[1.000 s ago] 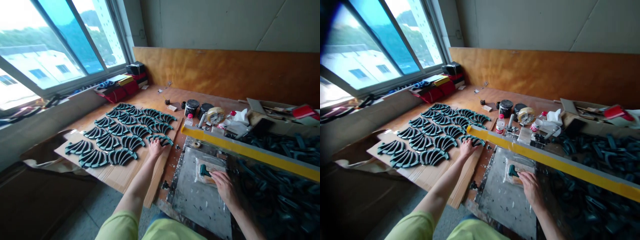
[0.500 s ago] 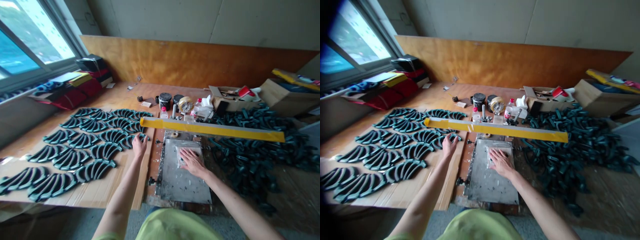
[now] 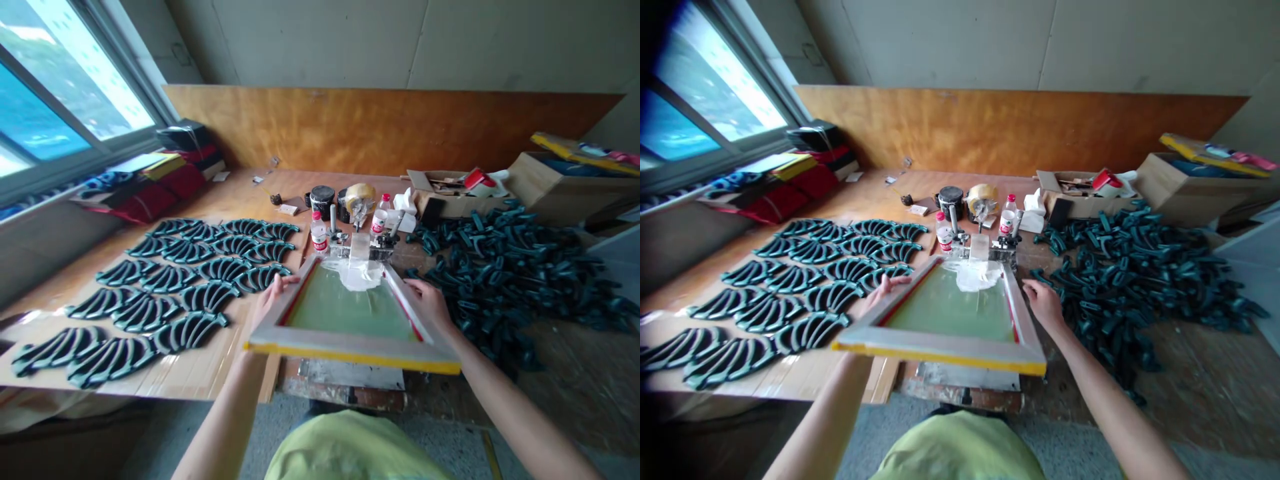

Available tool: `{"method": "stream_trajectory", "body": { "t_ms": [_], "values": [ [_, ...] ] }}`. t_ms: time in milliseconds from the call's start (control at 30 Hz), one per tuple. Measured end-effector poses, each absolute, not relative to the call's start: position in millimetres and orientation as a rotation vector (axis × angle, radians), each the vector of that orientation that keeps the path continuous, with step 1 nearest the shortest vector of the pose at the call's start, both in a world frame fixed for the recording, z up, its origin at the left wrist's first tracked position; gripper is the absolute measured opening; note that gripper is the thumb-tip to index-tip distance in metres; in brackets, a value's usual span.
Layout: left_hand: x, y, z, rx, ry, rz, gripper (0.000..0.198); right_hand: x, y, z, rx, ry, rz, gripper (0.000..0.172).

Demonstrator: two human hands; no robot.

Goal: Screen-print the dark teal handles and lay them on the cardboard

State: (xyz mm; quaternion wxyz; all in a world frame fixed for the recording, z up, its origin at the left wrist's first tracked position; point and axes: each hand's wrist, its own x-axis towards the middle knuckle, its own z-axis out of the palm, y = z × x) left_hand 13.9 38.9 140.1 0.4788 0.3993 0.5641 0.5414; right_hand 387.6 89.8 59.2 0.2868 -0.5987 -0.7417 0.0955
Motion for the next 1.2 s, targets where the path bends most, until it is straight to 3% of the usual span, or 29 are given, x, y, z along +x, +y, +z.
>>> {"method": "stream_trajectory", "body": {
  "t_ms": [100, 200, 267, 467, 700, 1000, 1200],
  "values": [
    [2.9, 9.3, 96.6, 0.916, 1.43, 1.03, 0.063, 368.5, 118.2, 75.4, -1.551, -1.936, 0.224, 0.037],
    [5.2, -3.8, 48.8, 0.815, 1.441, 1.009, 0.093, 322.1, 142.8, 89.1, -1.442, -2.106, 0.138, 0.056],
    [9.6, -4.5, 25.3, 0.794, 1.461, 1.036, 0.098, 294.2, 154.0, 93.7, -1.435, -2.258, 0.1, 0.055],
    [10.5, -0.6, 9.7, 0.807, 1.442, 1.009, 0.087, 276.0, 161.3, 91.7, -1.68, -2.56, 0.213, 0.017],
    [7.4, -2.9, 6.6, 0.845, 1.436, 0.966, 0.075, 279.9, 134.3, 68.5, -1.796, -2.441, 0.001, 0.019],
    [8.4, -4.2, 6.7, 0.851, 1.457, 0.962, 0.073, 303.8, 84.3, 78.8, -1.111, -2.814, 0.206, 0.026],
    [9.8, -4.5, 5.9, 0.893, 1.529, 0.985, 0.069, 302.1, 100.6, 83.2, -1.217, -2.686, 0.179, 0.017]
  ]
}}
